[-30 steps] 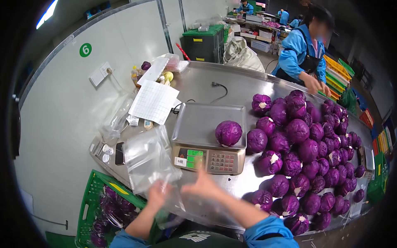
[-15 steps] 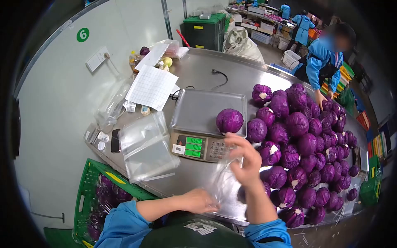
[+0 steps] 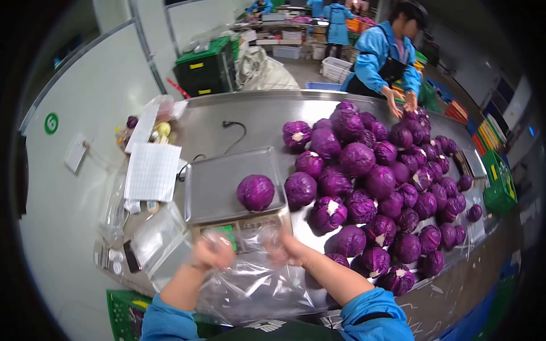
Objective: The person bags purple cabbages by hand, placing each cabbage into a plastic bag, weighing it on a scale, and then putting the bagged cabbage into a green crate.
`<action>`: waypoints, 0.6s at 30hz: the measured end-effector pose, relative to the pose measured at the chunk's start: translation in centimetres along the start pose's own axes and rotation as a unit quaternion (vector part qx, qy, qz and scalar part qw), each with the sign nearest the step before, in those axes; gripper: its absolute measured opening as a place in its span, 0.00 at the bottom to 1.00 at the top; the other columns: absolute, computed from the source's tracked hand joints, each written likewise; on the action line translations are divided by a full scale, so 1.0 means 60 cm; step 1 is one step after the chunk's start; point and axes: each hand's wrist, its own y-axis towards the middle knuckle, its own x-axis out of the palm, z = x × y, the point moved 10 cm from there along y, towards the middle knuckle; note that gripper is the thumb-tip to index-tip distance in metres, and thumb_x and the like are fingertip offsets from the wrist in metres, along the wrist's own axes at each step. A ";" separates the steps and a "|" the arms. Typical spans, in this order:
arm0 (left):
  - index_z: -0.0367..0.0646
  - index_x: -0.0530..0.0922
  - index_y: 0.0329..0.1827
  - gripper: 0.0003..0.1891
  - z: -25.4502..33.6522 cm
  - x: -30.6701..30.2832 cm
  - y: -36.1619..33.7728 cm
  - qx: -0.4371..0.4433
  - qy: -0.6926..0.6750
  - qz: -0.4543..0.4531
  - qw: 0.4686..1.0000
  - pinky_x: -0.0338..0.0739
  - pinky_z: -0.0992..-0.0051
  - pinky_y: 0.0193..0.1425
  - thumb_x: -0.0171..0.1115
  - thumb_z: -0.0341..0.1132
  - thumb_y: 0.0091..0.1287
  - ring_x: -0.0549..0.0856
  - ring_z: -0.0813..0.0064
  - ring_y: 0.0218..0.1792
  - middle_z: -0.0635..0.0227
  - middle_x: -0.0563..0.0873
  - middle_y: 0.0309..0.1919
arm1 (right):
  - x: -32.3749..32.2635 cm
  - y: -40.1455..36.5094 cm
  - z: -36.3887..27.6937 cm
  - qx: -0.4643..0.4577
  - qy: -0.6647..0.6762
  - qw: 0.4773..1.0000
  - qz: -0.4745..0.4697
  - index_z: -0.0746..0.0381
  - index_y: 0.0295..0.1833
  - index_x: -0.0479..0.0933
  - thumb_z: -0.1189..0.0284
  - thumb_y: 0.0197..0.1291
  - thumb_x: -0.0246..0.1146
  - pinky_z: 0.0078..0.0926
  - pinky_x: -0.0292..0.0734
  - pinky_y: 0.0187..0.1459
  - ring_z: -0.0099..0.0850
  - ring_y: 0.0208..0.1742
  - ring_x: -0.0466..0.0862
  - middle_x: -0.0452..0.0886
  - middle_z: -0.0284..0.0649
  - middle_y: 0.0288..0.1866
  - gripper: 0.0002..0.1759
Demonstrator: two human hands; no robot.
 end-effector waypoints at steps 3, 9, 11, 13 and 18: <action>0.41 0.75 0.27 0.08 0.055 -0.111 0.060 -0.004 0.131 0.224 0.966 0.70 0.78 0.22 0.67 0.28 0.49 0.75 0.81 0.19 0.71 0.77 0.19 | 0.075 -0.058 -0.152 -0.584 -0.525 0.618 0.024 0.63 0.32 0.69 0.70 0.48 0.63 0.29 0.68 0.26 0.36 0.23 0.72 0.69 0.37 0.22 0.11; 0.40 0.77 0.38 0.10 -0.078 -0.317 0.200 0.076 0.104 0.399 0.908 0.76 0.78 0.33 0.58 0.38 0.62 0.80 0.80 0.30 0.68 0.81 0.30 | -0.061 0.077 -0.327 -0.495 -0.368 0.676 0.404 0.65 0.41 0.76 0.75 0.44 0.61 0.33 0.70 0.40 0.41 0.37 0.77 0.78 0.47 0.35 0.15; 0.39 0.76 0.46 0.15 -0.098 -0.300 0.218 0.085 -0.010 0.344 0.935 0.77 0.76 0.40 0.53 0.42 0.65 0.81 0.76 0.37 0.64 0.81 0.38 | -0.078 0.154 -0.302 -0.460 -0.315 0.778 0.290 0.66 0.43 0.76 0.73 0.49 0.59 0.29 0.71 0.40 0.37 0.39 0.79 0.80 0.46 0.38 0.14; 0.38 0.75 0.49 0.17 -0.073 -0.242 0.186 0.073 0.008 0.265 0.962 0.77 0.75 0.41 0.51 0.42 0.66 0.81 0.73 0.40 0.61 0.80 0.41 | -0.073 0.163 -0.269 -0.422 -0.210 0.872 0.128 0.66 0.43 0.77 0.72 0.51 0.59 0.26 0.72 0.39 0.32 0.37 0.79 0.81 0.44 0.37 0.13; 0.38 0.81 0.32 0.05 -0.079 -0.100 0.078 -0.144 0.170 0.010 0.975 0.74 0.79 0.31 0.62 0.30 0.54 0.81 0.76 0.30 0.67 0.82 0.25 | 0.020 -0.046 -0.180 -0.426 -0.409 0.797 -0.126 0.67 0.35 0.78 0.74 0.46 0.65 0.21 0.71 0.33 0.19 0.30 0.76 0.82 0.34 0.31 0.10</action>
